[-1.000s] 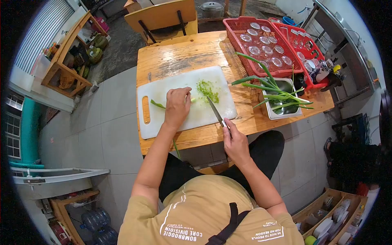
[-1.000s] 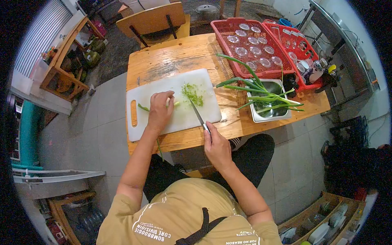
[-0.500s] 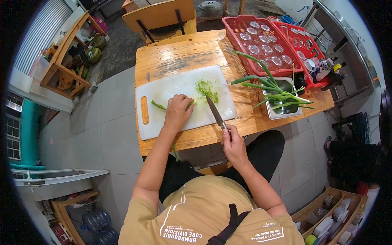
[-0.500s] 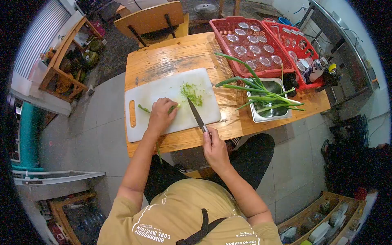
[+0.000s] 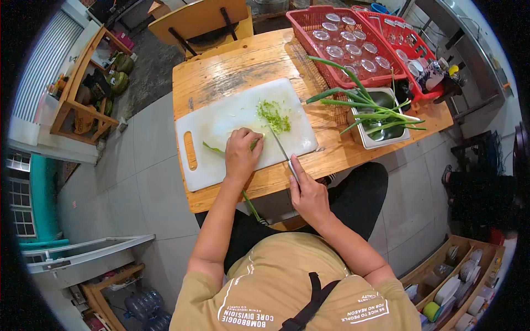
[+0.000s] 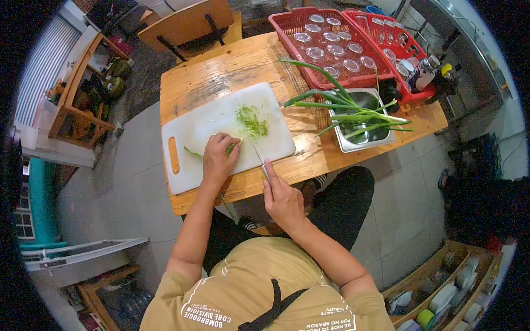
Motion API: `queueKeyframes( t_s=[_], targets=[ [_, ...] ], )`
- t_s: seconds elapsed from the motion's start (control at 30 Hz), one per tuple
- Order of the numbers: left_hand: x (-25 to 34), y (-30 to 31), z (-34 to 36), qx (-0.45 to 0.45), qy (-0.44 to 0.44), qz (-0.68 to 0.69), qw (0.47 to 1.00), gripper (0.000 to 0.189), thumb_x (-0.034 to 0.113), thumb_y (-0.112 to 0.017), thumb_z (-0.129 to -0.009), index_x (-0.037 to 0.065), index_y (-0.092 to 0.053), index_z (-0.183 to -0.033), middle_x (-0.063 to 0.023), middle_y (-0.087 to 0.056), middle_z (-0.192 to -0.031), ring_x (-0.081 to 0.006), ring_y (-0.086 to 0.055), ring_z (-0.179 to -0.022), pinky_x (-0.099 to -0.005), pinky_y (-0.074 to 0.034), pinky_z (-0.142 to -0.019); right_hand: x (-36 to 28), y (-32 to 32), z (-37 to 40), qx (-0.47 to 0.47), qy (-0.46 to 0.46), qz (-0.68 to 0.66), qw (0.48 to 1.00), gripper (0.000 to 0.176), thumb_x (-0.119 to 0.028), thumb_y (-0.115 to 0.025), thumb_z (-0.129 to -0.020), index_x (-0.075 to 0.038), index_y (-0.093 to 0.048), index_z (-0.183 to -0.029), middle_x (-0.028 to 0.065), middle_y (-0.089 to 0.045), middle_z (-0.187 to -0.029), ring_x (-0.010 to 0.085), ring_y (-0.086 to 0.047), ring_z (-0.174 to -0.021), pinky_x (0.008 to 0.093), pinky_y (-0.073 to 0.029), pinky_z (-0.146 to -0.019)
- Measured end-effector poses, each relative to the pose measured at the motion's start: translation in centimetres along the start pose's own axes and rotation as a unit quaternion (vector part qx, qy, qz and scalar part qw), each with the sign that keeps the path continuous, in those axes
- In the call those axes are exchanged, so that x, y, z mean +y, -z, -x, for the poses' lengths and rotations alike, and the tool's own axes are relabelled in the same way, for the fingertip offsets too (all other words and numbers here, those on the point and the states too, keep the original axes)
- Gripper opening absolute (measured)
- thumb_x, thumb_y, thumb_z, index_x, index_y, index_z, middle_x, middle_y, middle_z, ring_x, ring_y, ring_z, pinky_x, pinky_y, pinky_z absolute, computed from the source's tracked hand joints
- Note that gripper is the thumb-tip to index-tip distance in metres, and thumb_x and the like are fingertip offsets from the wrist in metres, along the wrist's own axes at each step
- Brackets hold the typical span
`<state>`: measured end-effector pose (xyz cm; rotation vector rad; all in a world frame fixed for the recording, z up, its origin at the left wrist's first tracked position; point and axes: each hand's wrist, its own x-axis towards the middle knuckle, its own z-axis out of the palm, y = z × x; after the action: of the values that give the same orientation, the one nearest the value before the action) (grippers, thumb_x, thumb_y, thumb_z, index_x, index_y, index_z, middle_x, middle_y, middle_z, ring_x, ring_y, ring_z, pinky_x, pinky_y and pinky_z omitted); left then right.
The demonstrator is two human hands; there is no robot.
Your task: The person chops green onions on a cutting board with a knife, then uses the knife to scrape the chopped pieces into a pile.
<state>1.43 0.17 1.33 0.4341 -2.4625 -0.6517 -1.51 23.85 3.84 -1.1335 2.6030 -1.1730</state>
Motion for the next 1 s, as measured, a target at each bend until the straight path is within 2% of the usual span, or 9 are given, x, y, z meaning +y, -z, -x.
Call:
queueKeyframes(
  t_s=[0.07,0.3,0.43,0.5,0.73,0.8,0.9,1.0],
  targets=[
    [0.0,-0.2,0.0,0.006,0.012,-0.001,1.000,0.009,0.015,-0.080,-0.089,0.008,-0.080,-0.096,-0.0073,-0.070,-0.100,-0.0301,-0.065,-0.100,-0.0437,-0.053,-0.090,0.0,-0.2,-0.1,0.006,0.006,0.004,1.000,0.059,-0.018,-0.064,-0.107,-0.011,-0.049,-0.163,0.0194,-0.074,-0.092,0.0396,-0.072,-0.072,0.0489,-0.058,-0.064],
    [0.3,-0.5,-0.4,0.006,0.009,-0.006,1.000,0.009,0.014,-0.079,-0.088,0.007,-0.079,-0.094,-0.0073,-0.071,-0.098,-0.0307,-0.065,-0.097,-0.0439,-0.053,-0.088,0.4,-2.0,0.4,0.013,0.063,0.011,0.998,0.062,-0.017,-0.063,-0.107,-0.013,-0.046,-0.166,0.0139,-0.067,-0.080,0.0335,-0.067,-0.064,0.0463,-0.056,-0.059],
    [0.4,-0.4,-0.4,0.000,0.020,-0.007,1.000,0.009,0.012,-0.078,-0.087,0.005,-0.076,-0.092,-0.0088,-0.070,-0.098,-0.0315,-0.065,-0.096,-0.0435,-0.054,-0.087,-0.2,-1.4,0.3,-0.029,0.034,0.038,0.998,0.062,-0.014,-0.066,-0.105,-0.011,-0.048,-0.164,0.0137,-0.072,-0.091,0.0346,-0.069,-0.068,0.0447,-0.057,-0.060],
    [0.5,-0.4,-0.5,-0.013,0.017,-0.002,1.000,0.009,0.011,-0.077,-0.087,0.004,-0.074,-0.093,-0.0101,-0.070,-0.098,-0.0320,-0.065,-0.096,-0.0431,-0.054,-0.086,0.0,-1.7,0.6,-0.022,0.043,0.034,0.998,0.064,-0.014,-0.066,-0.104,-0.012,-0.046,-0.166,0.0123,-0.066,-0.085,0.0335,-0.067,-0.065,0.0449,-0.057,-0.058],
    [0.4,-0.8,-0.6,-0.011,0.023,-0.008,1.000,0.007,0.012,-0.077,-0.087,0.007,-0.074,-0.091,-0.0074,-0.070,-0.098,-0.0317,-0.063,-0.093,-0.0434,-0.052,-0.086,0.1,-2.0,1.0,-0.039,0.038,0.041,0.998,0.067,-0.014,-0.066,-0.105,-0.011,-0.042,-0.168,0.0120,-0.062,-0.081,0.0316,-0.067,-0.067,0.0436,-0.057,-0.058],
    [0.3,-0.8,-0.6,-0.013,0.026,-0.014,0.999,0.008,0.012,-0.077,-0.087,0.007,-0.074,-0.091,-0.0073,-0.070,-0.098,-0.0316,-0.063,-0.093,-0.0433,-0.052,-0.087,0.4,-2.4,1.2,-0.041,0.050,0.048,0.997,0.077,-0.017,-0.067,-0.101,-0.011,-0.035,-0.171,0.0117,-0.062,-0.081,0.0315,-0.066,-0.062,0.0451,-0.058,-0.055],
    [0.3,-0.9,-0.7,-0.018,0.023,-0.017,0.999,0.009,0.012,-0.078,-0.087,0.007,-0.073,-0.091,-0.0067,-0.070,-0.099,-0.0311,-0.063,-0.094,-0.0434,-0.052,-0.087,0.4,-2.6,1.2,-0.036,0.047,0.041,0.997,0.076,-0.018,-0.067,-0.102,-0.011,-0.036,-0.171,0.0111,-0.061,-0.077,0.0321,-0.066,-0.059,0.0457,-0.058,-0.053],
    [0.3,-0.9,-0.8,-0.011,0.015,-0.009,1.000,0.010,0.009,-0.077,-0.087,0.003,-0.070,-0.092,-0.0096,-0.068,-0.095,-0.0310,-0.062,-0.091,-0.0427,-0.051,-0.084,0.1,-2.5,0.9,-0.055,0.035,0.040,0.997,0.073,-0.020,-0.065,-0.103,-0.012,-0.038,-0.170,0.0113,-0.062,-0.074,0.0328,-0.066,-0.057,0.0465,-0.057,-0.053]
  ],
)
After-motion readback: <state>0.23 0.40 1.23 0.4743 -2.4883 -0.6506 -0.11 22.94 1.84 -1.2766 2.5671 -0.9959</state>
